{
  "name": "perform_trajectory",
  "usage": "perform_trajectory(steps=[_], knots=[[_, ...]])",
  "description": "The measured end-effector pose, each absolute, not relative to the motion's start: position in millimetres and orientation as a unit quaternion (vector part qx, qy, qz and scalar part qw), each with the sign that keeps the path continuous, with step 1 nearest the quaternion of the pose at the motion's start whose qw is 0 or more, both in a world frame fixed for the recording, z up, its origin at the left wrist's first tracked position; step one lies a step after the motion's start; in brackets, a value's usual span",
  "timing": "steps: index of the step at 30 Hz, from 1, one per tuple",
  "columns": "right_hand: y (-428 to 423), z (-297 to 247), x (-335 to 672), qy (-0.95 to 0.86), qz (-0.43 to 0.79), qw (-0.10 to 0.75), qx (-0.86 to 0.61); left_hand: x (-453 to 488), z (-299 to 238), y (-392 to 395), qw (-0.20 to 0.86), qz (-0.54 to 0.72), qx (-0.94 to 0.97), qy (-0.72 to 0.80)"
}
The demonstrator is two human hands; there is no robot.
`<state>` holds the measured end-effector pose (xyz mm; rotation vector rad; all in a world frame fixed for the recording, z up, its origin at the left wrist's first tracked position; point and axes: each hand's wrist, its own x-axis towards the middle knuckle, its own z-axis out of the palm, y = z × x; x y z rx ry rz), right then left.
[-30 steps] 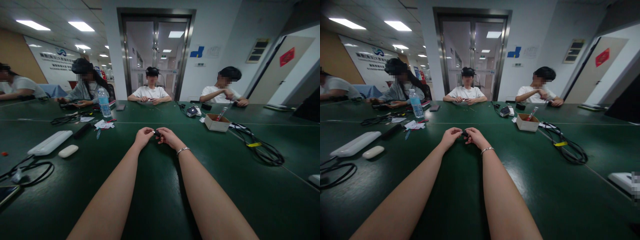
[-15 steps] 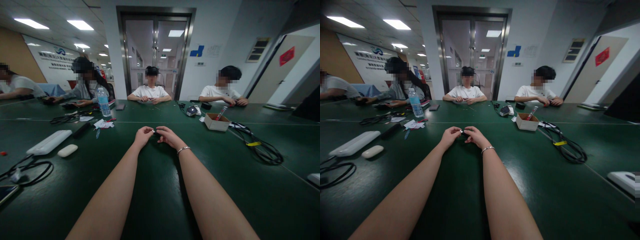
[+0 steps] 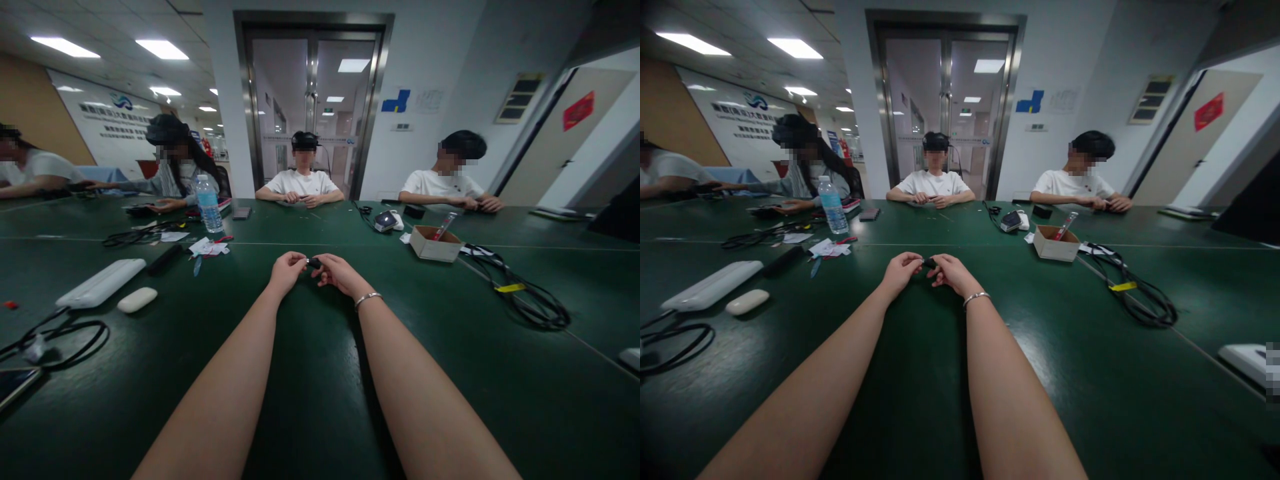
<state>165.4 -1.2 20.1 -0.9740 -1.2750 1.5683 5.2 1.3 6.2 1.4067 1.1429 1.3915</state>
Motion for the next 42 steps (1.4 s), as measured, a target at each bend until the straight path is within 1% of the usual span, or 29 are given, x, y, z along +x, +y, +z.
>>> perform_trajectory(steps=[6,11,17,20,25,30,35,39,42], knots=[[-1.7,17.7,167.7,-0.491,0.632,0.465,-0.377,6.8,-0.9,6.4,0.426,0.526,0.570,0.465],[0.9,14.9,168.6,-0.496,0.634,0.463,-0.371,6.6,-3.6,6.2,0.436,0.527,0.585,0.437],[0.6,13.6,169.2,-0.517,0.631,0.470,-0.337,5.8,-3.3,6.3,0.439,0.507,0.597,0.439],[-0.2,14.3,168.1,-0.513,0.632,0.473,-0.337,6.9,-1.9,5.5,0.432,0.518,0.588,0.447],[0.1,16.1,166.5,-0.488,0.631,0.470,-0.379,8.3,1.7,3.1,0.434,0.536,0.568,0.450],[0.9,14.9,167.8,-0.513,0.621,0.481,-0.346,7.7,2.1,3.6,0.436,0.535,0.561,0.457],[1.4,14.8,165.4,-0.522,0.614,0.459,-0.374,8.5,1.1,3.9,0.440,0.539,0.557,0.454],[1.3,15.4,165.1,-0.531,0.614,0.465,-0.353,8.8,1.2,3.8,0.439,0.543,0.556,0.451],[2.2,15.1,165.4,-0.512,0.624,0.464,-0.365,8.6,1.9,3.5,0.435,0.540,0.559,0.455]])
